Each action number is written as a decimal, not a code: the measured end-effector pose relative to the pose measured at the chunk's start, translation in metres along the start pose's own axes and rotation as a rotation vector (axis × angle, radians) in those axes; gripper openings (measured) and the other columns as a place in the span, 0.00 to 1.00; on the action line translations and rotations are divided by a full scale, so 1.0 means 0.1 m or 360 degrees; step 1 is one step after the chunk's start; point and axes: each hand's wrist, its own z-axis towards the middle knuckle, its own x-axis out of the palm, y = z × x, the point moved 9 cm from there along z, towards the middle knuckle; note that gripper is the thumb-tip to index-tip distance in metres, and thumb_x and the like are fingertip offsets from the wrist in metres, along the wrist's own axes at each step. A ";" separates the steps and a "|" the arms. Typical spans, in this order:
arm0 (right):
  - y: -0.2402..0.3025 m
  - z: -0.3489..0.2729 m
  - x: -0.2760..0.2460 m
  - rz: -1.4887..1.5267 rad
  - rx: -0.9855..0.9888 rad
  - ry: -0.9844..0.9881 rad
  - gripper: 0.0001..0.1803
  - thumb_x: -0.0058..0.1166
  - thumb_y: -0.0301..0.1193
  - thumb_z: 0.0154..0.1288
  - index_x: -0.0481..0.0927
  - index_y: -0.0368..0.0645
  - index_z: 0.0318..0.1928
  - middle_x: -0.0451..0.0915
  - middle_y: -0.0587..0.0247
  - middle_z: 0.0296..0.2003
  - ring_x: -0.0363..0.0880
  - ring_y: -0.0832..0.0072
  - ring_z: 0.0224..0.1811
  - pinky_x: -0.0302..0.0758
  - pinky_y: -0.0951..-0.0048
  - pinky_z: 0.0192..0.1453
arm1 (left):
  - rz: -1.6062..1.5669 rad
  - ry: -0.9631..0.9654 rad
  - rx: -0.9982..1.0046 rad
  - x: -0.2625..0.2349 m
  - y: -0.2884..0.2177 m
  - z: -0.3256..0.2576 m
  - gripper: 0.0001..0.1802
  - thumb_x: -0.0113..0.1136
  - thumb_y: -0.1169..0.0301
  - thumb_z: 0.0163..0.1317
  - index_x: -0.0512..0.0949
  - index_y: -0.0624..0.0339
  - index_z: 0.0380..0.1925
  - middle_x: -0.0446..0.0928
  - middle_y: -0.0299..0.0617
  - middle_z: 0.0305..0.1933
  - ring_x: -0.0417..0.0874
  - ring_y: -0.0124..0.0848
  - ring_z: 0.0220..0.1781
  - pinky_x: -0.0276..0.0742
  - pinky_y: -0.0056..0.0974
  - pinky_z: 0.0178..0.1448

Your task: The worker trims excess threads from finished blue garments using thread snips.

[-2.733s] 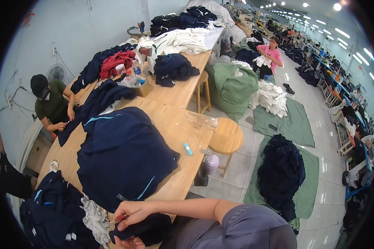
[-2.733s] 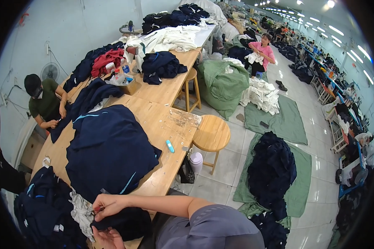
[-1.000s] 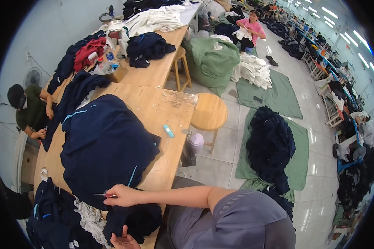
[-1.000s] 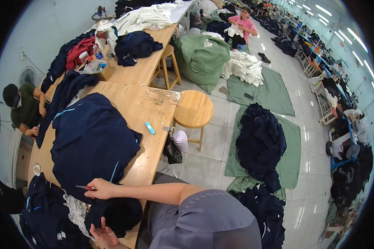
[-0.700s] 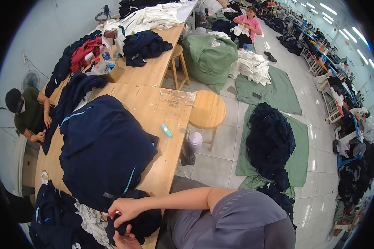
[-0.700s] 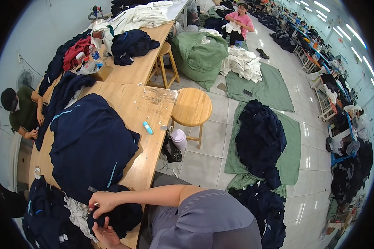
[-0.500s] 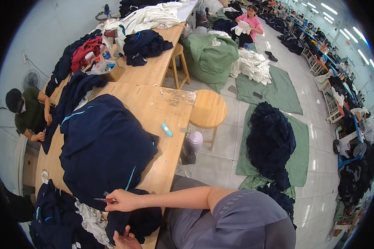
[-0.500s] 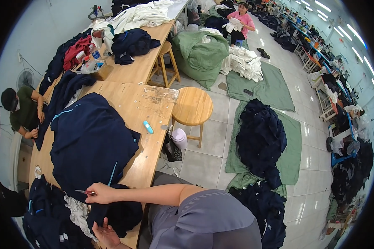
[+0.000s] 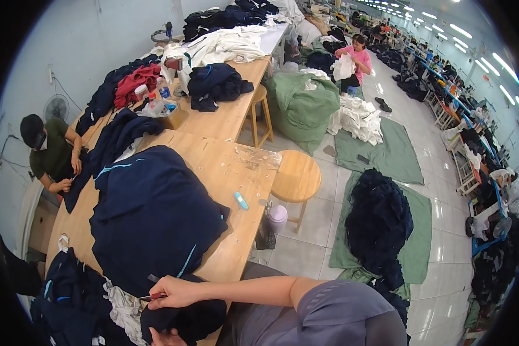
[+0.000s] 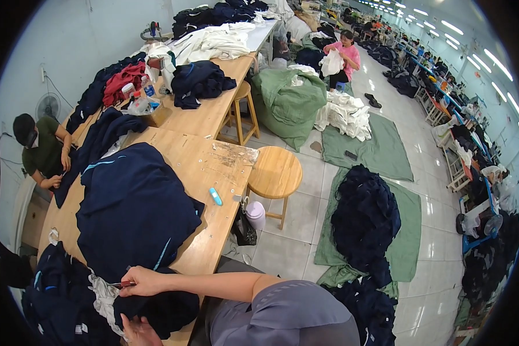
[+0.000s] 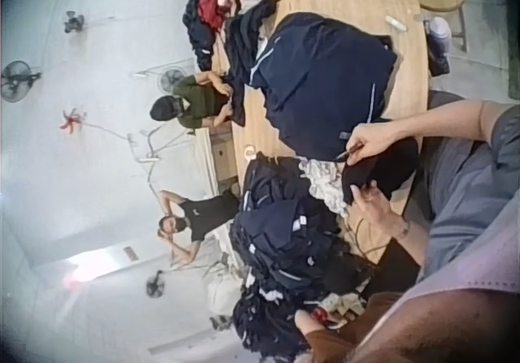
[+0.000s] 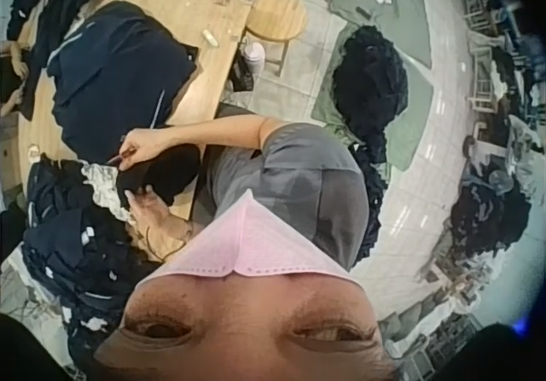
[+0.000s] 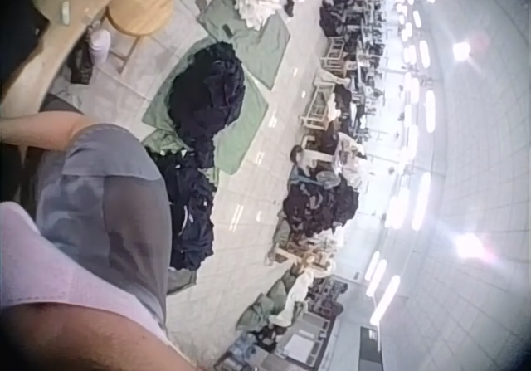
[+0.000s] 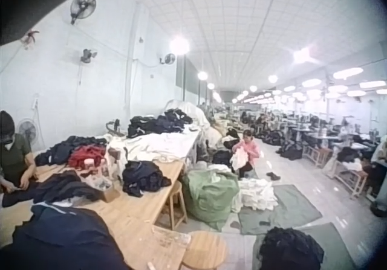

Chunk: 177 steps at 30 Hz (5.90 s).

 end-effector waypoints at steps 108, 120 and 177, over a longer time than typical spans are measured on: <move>0.10 -0.09 0.36 -0.0466 -0.0029 -0.0167 0.07 0.58 0.24 0.57 0.78 0.38 0.36 0.72 0.70 0.18 0.63 0.85 0.16 0.60 0.81 0.20 | -0.0494 -0.0280 0.0448 0.11 0.04 -0.13 0.07 0.55 0.73 0.63 0.78 0.68 0.35 0.80 0.39 0.37 0.79 0.24 0.39 0.75 0.32 0.48; 0.39 -0.10 0.56 -0.1160 -0.0560 -0.0053 0.09 0.57 0.20 0.50 0.75 0.38 0.35 0.77 0.61 0.22 0.77 0.71 0.19 0.70 0.74 0.22 | -0.0022 -0.0396 0.0663 0.18 -0.18 -0.27 0.05 0.56 0.79 0.61 0.78 0.71 0.31 0.79 0.36 0.31 0.78 0.21 0.34 0.72 0.24 0.41; 0.40 -0.11 0.46 -0.1401 -0.0708 0.0049 0.16 0.62 0.40 0.52 0.72 0.44 0.23 0.71 0.66 0.17 0.70 0.68 0.16 0.64 0.71 0.21 | -0.0705 -0.0003 0.0431 0.21 -0.12 -0.16 0.08 0.54 0.80 0.61 0.76 0.68 0.40 0.79 0.45 0.40 0.81 0.31 0.42 0.77 0.35 0.52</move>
